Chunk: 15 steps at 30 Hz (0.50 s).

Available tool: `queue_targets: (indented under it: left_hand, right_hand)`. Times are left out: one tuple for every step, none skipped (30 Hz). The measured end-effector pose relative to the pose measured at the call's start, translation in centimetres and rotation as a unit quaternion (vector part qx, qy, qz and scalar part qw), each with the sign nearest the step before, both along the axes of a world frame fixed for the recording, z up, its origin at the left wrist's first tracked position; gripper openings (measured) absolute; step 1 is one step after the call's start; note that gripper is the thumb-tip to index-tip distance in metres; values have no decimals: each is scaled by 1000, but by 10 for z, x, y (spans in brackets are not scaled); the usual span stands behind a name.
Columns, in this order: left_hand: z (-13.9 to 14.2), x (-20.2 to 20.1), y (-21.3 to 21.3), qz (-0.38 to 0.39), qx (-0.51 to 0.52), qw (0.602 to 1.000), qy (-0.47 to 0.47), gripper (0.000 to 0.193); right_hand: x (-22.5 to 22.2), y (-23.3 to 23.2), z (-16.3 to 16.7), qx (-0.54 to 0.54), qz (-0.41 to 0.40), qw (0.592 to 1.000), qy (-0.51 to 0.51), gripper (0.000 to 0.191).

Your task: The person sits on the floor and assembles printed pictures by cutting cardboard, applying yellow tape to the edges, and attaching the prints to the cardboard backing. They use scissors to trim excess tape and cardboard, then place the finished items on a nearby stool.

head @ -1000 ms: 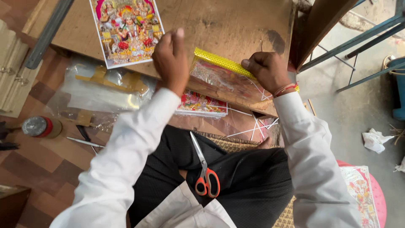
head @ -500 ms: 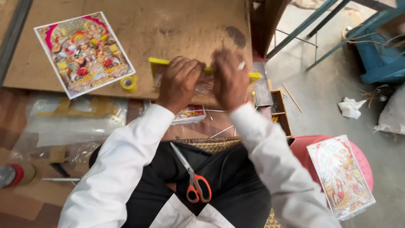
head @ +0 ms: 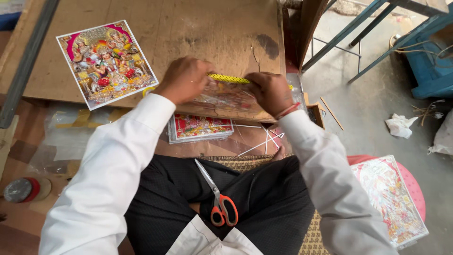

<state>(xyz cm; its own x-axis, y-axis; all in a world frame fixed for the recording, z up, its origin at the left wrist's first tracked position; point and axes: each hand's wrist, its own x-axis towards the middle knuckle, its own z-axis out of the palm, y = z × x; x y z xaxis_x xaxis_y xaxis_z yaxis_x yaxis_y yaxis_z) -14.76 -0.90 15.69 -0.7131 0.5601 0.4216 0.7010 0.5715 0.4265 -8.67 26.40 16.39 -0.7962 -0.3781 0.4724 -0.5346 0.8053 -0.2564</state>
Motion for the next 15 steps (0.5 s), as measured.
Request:
queue_targets:
  left_hand:
    - [-2,-3,-10,11,-5,999,33,28]
    - [-5,-5,-19,22,-10,998,63,29]
    - [-10,-7,-28,25,12,999,33,26]
    - [-13,-11,-38,28,35,999,4,24]
    - [-17,-15,-46,31,56,998,-22,26]
    - [-23,-16,-50,54,105,990,-71,26]
    - [-30,-15,-50,75,153,978,-120,26]
    - [-37,-14,-47,93,199,961,-168,27]
    - [-45,-11,-39,97,284,937,-176,29]
    - [-53,-5,-29,100,364,908,-183,32]
    - [-61,2,-18,99,443,870,-192,34]
    - [-68,9,-7,103,477,859,-151,40]
    - [-74,18,5,106,510,847,-109,46]
    - [-79,25,17,108,541,832,-68,53]
    - [-82,31,27,145,518,843,-26,55]
  right_hand:
    - [-1,13,3,12,3,1000,-16,17]
    - [1,29,5,7,-21,999,-47,17]
    - [4,47,6,3,-45,996,-81,18]
    - [6,63,6,0,-69,991,-113,19]
    - [6,77,3,-55,-71,988,-123,18]
    - [8,86,-4,-109,-72,982,-134,18]
    - [9,91,-13,-163,-75,973,-145,18]
    - [11,91,-25,-246,-58,958,-134,18]
    - [11,85,-38,-329,-38,936,-121,19]
    - [12,78,-49,-411,-18,905,-108,19]
    - [14,71,-58,-451,-28,889,-73,23]
    - [17,57,-69,-489,-39,870,-39,28]
    - [17,41,-77,-526,-48,849,-4,32]
    - [18,28,-81,-544,-68,836,21,36]
    - [20,15,-83,-561,-87,822,43,41]
